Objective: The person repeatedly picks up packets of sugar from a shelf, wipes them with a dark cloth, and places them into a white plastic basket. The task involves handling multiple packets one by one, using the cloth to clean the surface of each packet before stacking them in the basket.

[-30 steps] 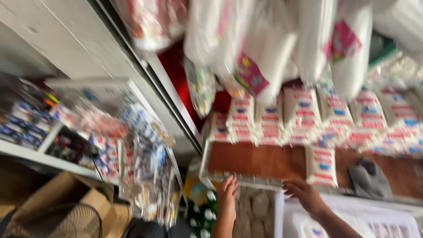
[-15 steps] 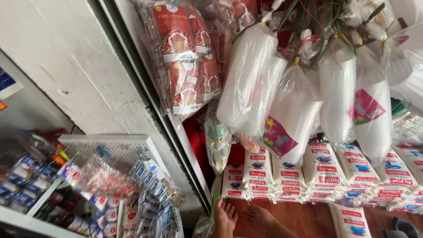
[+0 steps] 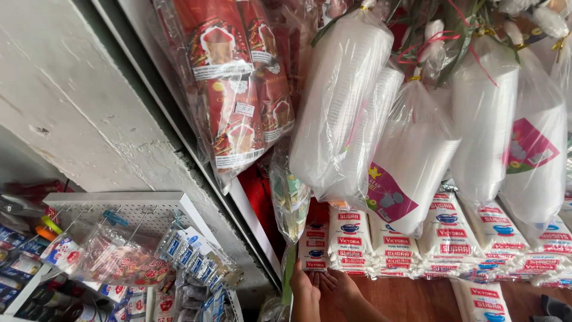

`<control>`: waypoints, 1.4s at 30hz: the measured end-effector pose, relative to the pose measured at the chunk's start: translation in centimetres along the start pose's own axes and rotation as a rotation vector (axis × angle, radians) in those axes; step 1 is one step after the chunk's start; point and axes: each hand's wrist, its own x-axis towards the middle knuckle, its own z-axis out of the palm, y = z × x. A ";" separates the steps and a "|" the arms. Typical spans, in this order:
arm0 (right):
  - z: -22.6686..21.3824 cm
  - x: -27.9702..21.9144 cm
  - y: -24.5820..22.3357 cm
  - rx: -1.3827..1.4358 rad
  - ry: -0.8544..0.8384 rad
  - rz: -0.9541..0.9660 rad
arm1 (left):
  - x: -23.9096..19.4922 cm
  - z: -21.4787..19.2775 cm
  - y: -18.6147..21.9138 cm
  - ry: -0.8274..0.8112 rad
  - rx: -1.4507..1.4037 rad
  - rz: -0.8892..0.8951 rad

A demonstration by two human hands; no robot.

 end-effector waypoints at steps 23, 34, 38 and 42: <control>-3.0 4.8 1.3 0.085 0.036 0.049 | -0.5 -0.5 -1.8 -0.084 0.247 0.515; 5.2 -15.6 0.6 0.151 -0.236 0.454 | -12.1 -6.6 0.4 -0.179 0.197 0.517; 4.0 -19.4 -0.5 -0.313 -0.333 0.201 | -18.7 -10.5 -0.7 -0.213 0.117 0.424; -1.8 -23.1 -0.4 -0.399 -0.397 0.237 | -24.1 -15.9 -4.5 -0.196 0.121 0.376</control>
